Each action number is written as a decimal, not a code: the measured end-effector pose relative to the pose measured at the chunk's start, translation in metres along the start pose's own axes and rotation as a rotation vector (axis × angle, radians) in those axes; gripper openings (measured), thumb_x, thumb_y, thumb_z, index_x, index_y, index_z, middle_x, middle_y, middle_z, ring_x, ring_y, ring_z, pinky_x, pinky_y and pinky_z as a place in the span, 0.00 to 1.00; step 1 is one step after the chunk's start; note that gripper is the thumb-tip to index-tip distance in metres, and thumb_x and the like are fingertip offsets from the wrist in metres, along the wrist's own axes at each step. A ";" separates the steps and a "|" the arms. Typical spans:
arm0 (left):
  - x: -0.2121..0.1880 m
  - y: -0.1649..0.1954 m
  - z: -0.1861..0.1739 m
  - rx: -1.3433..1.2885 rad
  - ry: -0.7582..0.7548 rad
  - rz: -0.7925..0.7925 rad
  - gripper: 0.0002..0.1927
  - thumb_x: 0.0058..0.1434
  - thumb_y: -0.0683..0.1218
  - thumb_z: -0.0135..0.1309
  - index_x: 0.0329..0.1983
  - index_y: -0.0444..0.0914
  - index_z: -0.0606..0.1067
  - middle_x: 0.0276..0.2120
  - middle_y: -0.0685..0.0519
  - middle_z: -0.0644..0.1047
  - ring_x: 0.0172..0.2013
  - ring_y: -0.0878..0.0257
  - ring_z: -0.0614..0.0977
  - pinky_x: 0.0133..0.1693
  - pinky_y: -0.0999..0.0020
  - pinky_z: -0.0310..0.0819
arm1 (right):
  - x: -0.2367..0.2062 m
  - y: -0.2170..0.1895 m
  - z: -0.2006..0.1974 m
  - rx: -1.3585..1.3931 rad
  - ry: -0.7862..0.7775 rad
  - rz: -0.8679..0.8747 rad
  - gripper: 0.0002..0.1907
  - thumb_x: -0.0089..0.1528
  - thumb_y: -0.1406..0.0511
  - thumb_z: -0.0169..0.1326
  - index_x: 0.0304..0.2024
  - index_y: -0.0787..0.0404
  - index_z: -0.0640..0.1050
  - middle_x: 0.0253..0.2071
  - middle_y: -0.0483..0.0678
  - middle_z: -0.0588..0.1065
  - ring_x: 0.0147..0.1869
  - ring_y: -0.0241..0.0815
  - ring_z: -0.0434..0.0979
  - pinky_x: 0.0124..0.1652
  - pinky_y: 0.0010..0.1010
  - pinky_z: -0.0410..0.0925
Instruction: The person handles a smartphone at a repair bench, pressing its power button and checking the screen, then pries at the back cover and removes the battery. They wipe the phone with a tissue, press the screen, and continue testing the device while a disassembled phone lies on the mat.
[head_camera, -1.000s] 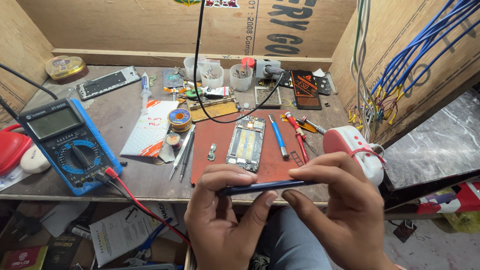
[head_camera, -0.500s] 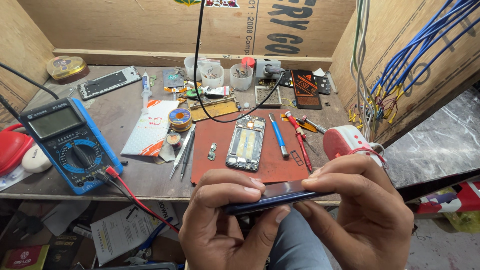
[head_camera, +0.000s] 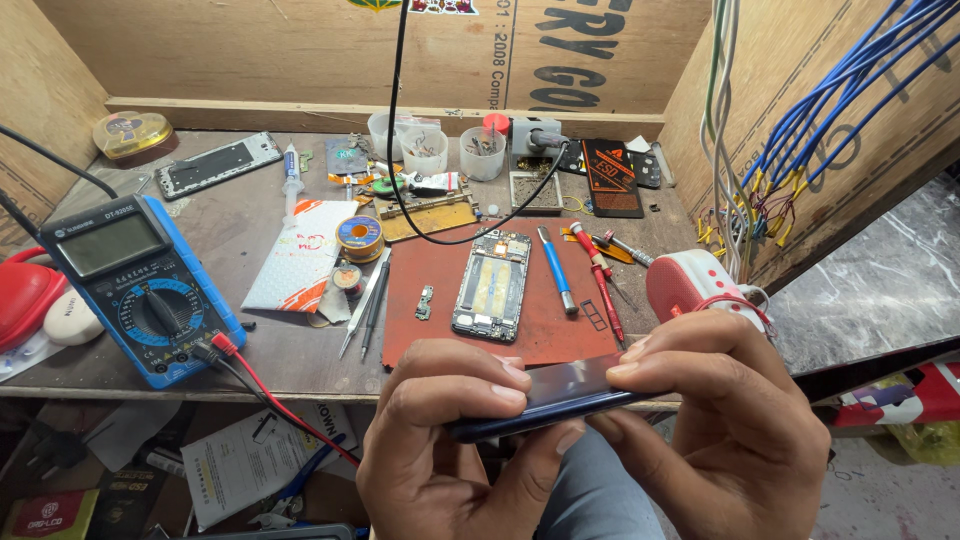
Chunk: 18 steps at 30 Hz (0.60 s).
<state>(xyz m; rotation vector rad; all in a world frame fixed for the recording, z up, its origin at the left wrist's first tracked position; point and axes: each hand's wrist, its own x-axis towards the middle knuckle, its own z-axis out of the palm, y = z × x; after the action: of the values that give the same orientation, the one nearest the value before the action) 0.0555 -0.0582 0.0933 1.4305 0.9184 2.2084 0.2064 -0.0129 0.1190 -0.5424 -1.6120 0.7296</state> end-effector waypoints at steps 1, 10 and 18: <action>0.000 0.000 0.000 0.005 0.001 0.011 0.16 0.60 0.39 0.72 0.43 0.36 0.74 0.41 0.49 0.77 0.45 0.64 0.82 0.52 0.69 0.83 | -0.001 0.000 0.000 0.003 0.003 -0.005 0.17 0.54 0.76 0.68 0.45 0.66 0.80 0.47 0.50 0.73 0.53 0.36 0.76 0.55 0.25 0.72; 0.000 0.000 0.001 -0.005 0.004 0.013 0.16 0.60 0.39 0.72 0.43 0.36 0.74 0.41 0.49 0.77 0.45 0.64 0.82 0.51 0.69 0.82 | -0.002 0.002 -0.001 0.000 0.007 -0.015 0.17 0.54 0.75 0.69 0.45 0.67 0.80 0.47 0.50 0.73 0.52 0.36 0.76 0.55 0.25 0.71; 0.003 0.000 0.003 -0.066 0.022 -0.043 0.18 0.62 0.35 0.69 0.49 0.34 0.73 0.43 0.47 0.76 0.45 0.65 0.80 0.54 0.70 0.80 | 0.002 -0.003 0.000 -0.027 -0.009 0.080 0.17 0.53 0.76 0.65 0.45 0.69 0.79 0.46 0.52 0.72 0.52 0.38 0.75 0.54 0.27 0.70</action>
<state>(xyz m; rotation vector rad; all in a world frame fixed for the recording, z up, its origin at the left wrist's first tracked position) 0.0571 -0.0552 0.0960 1.3473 0.8670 2.2059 0.2063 -0.0135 0.1223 -0.6274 -1.6177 0.7713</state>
